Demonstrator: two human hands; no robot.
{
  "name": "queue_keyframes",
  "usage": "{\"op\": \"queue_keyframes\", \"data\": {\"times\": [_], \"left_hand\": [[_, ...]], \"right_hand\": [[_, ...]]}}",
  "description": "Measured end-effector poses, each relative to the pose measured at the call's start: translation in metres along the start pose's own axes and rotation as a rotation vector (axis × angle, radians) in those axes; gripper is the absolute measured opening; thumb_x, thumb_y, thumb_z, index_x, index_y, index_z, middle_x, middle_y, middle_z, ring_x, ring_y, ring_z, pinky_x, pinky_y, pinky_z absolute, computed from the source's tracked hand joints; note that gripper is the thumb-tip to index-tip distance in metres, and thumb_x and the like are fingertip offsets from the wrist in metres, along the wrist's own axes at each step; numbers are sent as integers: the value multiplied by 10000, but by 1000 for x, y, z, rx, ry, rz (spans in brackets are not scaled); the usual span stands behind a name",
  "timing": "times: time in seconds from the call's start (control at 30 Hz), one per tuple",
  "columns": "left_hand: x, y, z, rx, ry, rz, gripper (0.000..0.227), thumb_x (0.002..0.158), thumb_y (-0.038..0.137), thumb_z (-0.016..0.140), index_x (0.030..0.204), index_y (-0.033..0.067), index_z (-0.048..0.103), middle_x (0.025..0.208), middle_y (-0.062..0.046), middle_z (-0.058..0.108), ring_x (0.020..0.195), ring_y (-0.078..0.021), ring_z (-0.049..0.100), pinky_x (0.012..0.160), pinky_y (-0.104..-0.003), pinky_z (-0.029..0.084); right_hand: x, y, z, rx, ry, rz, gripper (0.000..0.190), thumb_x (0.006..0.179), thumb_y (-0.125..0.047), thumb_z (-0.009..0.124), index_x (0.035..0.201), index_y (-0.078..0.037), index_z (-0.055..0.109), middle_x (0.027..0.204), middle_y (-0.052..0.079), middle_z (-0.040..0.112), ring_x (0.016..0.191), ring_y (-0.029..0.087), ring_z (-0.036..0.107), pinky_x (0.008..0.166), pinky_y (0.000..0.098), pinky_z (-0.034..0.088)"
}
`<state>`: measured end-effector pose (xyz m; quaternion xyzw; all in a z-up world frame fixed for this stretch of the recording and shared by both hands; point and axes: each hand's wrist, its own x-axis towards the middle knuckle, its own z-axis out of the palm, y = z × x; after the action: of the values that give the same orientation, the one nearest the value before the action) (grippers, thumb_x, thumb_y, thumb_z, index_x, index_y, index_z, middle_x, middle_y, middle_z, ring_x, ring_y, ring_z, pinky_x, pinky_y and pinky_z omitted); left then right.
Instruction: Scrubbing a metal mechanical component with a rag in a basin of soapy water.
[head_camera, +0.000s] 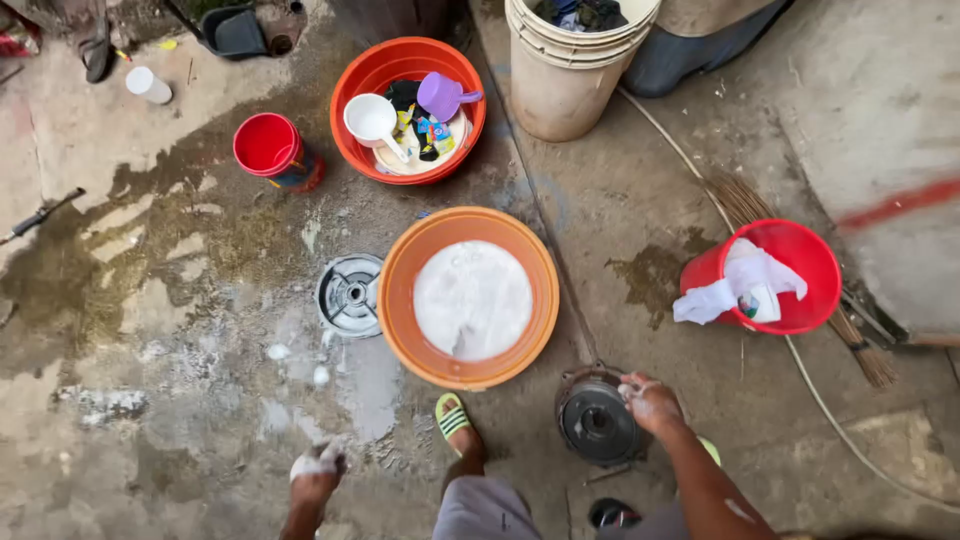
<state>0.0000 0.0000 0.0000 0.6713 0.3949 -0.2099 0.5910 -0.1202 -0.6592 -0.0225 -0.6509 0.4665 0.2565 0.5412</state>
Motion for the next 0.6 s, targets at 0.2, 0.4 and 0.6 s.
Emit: {"op": "queue_keyframes", "data": {"times": [0.2, 0.4, 0.6], "left_hand": [[-22, 11, 240, 639, -86, 293, 394, 913, 403, 713, 1071, 49, 783, 925, -231, 776, 918, -378, 747, 841, -432, 577], [-45, -155, 381, 568, -448, 427, 238, 862, 146, 687, 1067, 35, 739, 930, -68, 781, 821, -187, 709, 770, -290, 553], [-52, -277, 415, 844, -533, -89, 404, 939, 402, 598, 1153, 70, 684, 1082, -65, 760, 967, -227, 707, 864, -325, 541]], "right_hand": [[144, 87, 16, -321, -41, -112, 296, 955, -158, 700, 1244, -170, 762, 1182, 173, 752, 875, 295, 788, 710, 288, 680], [160, 56, 0, -720, -327, -30, 379, 973, -342, 592, 1329, -233, 663, 1228, 4, 748, 964, 192, 718, 825, 339, 556], [297, 245, 21, -653, -237, -148, 442, 906, -320, 665, 1289, -101, 673, 1272, 38, 738, 1103, 232, 713, 959, 325, 555]]}}
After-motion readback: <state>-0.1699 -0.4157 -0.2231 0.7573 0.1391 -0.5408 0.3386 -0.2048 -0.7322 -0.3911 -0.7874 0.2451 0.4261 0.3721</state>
